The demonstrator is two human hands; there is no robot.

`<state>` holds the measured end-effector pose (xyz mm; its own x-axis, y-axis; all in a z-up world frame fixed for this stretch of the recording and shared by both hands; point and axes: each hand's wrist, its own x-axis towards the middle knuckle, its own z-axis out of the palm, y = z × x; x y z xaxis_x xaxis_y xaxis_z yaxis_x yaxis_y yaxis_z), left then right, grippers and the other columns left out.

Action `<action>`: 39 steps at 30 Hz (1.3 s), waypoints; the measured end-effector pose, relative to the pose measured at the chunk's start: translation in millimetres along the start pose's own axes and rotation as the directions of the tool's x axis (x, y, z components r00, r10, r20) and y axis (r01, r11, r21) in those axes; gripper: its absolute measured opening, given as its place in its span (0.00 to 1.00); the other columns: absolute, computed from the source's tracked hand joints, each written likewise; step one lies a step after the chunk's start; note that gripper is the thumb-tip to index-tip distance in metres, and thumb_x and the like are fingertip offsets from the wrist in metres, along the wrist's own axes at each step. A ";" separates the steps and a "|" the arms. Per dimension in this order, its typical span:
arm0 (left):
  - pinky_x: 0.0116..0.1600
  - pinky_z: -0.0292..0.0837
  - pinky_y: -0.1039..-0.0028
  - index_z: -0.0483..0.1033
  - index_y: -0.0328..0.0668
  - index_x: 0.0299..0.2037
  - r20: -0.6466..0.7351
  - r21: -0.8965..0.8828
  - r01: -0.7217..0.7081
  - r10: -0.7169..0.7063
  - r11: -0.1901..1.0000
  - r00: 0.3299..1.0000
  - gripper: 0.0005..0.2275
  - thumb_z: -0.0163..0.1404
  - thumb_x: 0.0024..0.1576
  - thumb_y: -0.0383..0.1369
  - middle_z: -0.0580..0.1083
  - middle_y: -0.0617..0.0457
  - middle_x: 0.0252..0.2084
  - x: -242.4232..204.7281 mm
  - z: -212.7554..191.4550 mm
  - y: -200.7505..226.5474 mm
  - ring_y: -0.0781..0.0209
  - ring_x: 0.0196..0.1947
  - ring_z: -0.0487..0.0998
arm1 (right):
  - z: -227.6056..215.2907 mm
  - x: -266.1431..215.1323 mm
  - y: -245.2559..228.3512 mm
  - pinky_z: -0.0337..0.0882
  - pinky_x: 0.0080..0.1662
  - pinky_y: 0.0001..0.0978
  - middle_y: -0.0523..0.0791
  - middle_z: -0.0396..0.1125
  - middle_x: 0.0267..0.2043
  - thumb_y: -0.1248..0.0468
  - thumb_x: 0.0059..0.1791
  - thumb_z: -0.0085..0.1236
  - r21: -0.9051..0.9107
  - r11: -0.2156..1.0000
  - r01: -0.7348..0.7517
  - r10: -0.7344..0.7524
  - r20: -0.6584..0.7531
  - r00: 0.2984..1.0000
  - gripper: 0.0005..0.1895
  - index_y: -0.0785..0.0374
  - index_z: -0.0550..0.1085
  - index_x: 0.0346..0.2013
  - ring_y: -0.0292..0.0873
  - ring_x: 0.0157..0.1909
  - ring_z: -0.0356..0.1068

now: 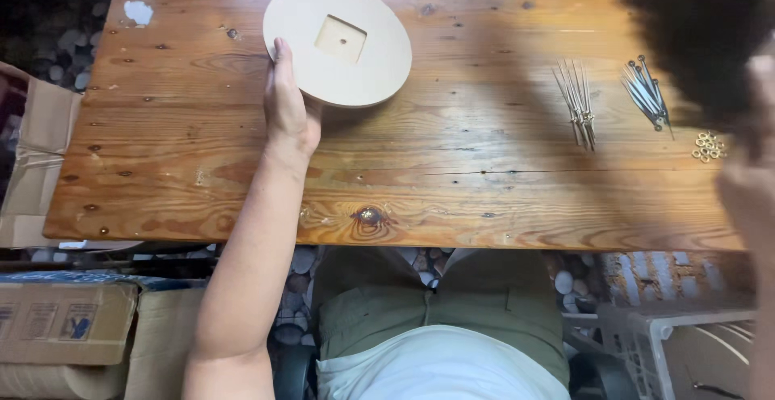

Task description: The person uses a utility knife to carve a rectangular notch into a circular wooden disc. They then use a feather duster to clean the disc and the table surface before placing a small black electronic component into the carved notch.

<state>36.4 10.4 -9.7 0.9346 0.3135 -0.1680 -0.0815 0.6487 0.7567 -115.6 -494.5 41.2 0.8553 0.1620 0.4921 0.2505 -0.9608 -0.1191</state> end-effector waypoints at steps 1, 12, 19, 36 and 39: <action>0.52 0.83 0.63 0.66 0.47 0.68 -0.017 0.002 0.059 -0.059 0.998 0.998 0.28 0.46 0.57 0.47 0.75 0.47 0.63 -3.9 2.4 3.1 0.54 0.57 0.79 | 5.0 -1.3 -29.5 0.67 0.52 0.53 0.66 0.65 0.47 0.82 0.61 0.48 -0.003 1.000 0.018 -0.018 0.000 1.000 0.33 0.76 0.66 0.84 0.67 0.44 0.67; 0.43 0.84 0.58 0.67 0.51 0.66 -0.049 -0.035 0.105 -0.106 0.994 0.993 0.29 0.46 0.55 0.51 0.76 0.48 0.61 -0.1 -7.6 6.4 0.51 0.55 0.80 | 54.7 59.6 -176.2 0.66 0.30 0.62 0.50 0.65 0.39 0.64 0.52 0.45 -0.081 0.995 -0.053 0.083 0.430 0.899 0.36 0.44 0.60 0.76 0.68 0.26 0.68; 0.43 0.85 0.54 0.71 0.42 0.61 -0.044 -0.152 0.041 -0.048 0.987 0.998 0.21 0.55 0.56 0.30 0.78 0.41 0.54 4.2 -10.9 10.7 0.46 0.51 0.81 | 40.1 51.3 -194.8 0.65 0.30 0.59 0.51 0.66 0.36 0.69 0.52 0.41 0.035 0.998 -0.060 0.043 0.360 0.932 0.34 0.45 0.66 0.73 0.65 0.27 0.67; 0.75 0.69 0.36 0.69 0.36 0.66 0.223 -0.252 -0.696 0.741 0.672 0.634 0.14 0.56 0.74 0.29 0.70 0.33 0.67 -20.6 -68.6 98.6 0.34 0.68 0.71 | 49.7 77.9 -122.9 0.75 0.24 0.48 0.47 0.72 0.40 0.66 0.52 0.44 -0.193 0.960 0.205 -0.039 0.629 0.776 0.36 0.36 0.59 0.74 0.56 0.25 0.73; 0.75 0.69 0.51 0.65 0.39 0.67 0.340 0.000 -0.751 0.706 0.661 0.621 0.14 0.49 0.75 0.33 0.69 0.39 0.68 -43.1 -52.3 91.5 0.44 0.69 0.71 | 90.4 111.1 -96.6 0.71 0.28 0.61 0.55 0.70 0.36 0.69 0.50 0.43 -0.275 0.959 0.076 0.024 0.345 0.938 0.35 0.47 0.67 0.74 0.70 0.26 0.72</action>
<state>-29.5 92.6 33.7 0.6406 0.4171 0.6447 -0.7556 0.1931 0.6259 -3.8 -363.3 29.4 0.9651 0.2062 0.1614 0.1806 -0.9705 0.1600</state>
